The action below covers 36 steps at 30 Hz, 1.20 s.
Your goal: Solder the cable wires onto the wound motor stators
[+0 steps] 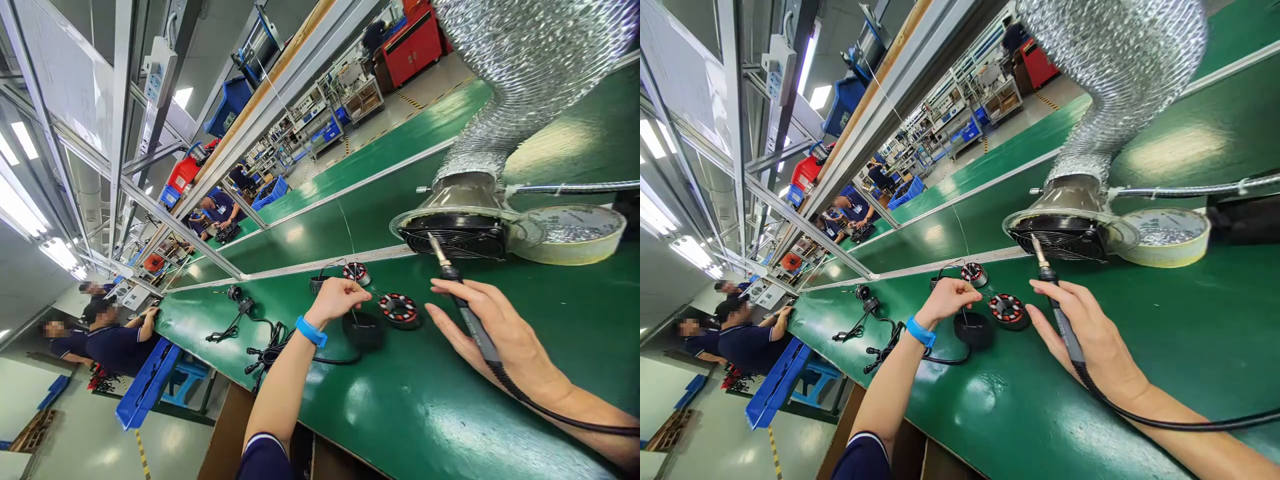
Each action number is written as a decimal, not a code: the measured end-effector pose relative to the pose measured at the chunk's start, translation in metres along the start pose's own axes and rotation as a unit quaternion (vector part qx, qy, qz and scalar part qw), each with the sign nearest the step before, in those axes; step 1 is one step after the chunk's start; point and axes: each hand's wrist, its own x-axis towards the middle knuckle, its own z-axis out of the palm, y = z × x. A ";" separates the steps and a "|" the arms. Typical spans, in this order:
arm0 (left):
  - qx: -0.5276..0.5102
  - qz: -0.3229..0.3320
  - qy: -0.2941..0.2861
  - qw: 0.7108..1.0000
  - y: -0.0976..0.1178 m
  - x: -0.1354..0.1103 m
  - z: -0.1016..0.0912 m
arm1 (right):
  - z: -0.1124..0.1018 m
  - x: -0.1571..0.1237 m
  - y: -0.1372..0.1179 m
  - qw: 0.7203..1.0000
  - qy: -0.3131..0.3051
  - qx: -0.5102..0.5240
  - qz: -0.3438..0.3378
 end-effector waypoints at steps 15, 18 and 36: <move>0.390 0.086 0.011 0.917 0.029 0.004 0.005 | 0.015 -0.013 0.007 0.998 0.001 0.043 0.049; 0.370 0.107 -0.012 0.923 0.015 0.020 0.004 | 0.013 -0.012 0.008 1.000 -0.005 0.006 0.030; 0.448 0.083 0.126 0.881 0.090 0.252 -0.035 | 0.020 -0.010 0.020 0.992 0.061 -0.082 -0.079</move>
